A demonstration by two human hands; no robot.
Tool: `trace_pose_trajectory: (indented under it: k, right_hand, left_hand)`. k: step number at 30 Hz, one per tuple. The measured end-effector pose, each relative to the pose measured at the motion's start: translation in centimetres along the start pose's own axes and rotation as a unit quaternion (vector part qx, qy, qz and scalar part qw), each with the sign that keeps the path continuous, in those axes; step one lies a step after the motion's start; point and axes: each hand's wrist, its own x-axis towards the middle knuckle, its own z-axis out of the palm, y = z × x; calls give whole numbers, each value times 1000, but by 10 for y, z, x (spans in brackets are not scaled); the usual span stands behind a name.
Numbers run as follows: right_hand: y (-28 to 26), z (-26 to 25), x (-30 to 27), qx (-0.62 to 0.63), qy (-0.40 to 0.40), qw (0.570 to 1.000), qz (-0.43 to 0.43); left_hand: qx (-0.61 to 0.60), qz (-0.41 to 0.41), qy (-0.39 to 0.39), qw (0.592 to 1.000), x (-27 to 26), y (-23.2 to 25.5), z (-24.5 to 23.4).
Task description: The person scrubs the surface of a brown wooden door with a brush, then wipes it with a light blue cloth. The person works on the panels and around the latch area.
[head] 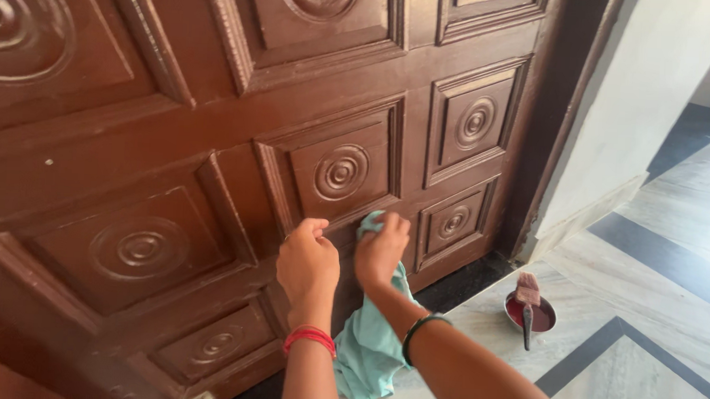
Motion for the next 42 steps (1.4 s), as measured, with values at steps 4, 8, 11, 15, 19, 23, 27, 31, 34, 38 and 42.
trace_pose_trajectory:
  k: [4,8,11,15,19,23,27,31,34,38,42]
  right_hand:
    - [-31,-6,-63,41,-111,992,-43]
    - [-65,-16,-108,107,-215,965,-104]
    - [-79,-24,-114,125,-271,947,-116]
    - [-66,-18,-103,151,-199,961,-120]
    - [-22,-6,-53,90,-35,990,-102]
    - [17,-6,3,71,25,995,63]
    - [48,-15,62,32,69,991,114]
    - [43,-20,98,36,95,987,125]
    - [11,-24,108,62,135,986,75]
    - [-46,-39,133,198,123,972,10]
    - [-84,-53,160,227,72,964,-116]
  left_hand:
    - [-94,-7,128,987,-6,-28,6]
    - [-170,-81,210,959,-4,-60,4]
    - [-199,-140,210,947,-8,-79,-1]
    - [-136,-140,189,962,-13,-83,-1]
    - [-62,-84,70,992,-11,-69,6]
    - [14,-96,-113,989,-7,-36,23]
    - [-22,-24,-106,994,-8,-1,44]
    - [-49,52,-101,992,-5,39,46]
    - [-86,78,-88,989,0,68,36]
    - [-148,186,-22,971,10,98,26]
    - [-188,251,25,949,13,116,17]
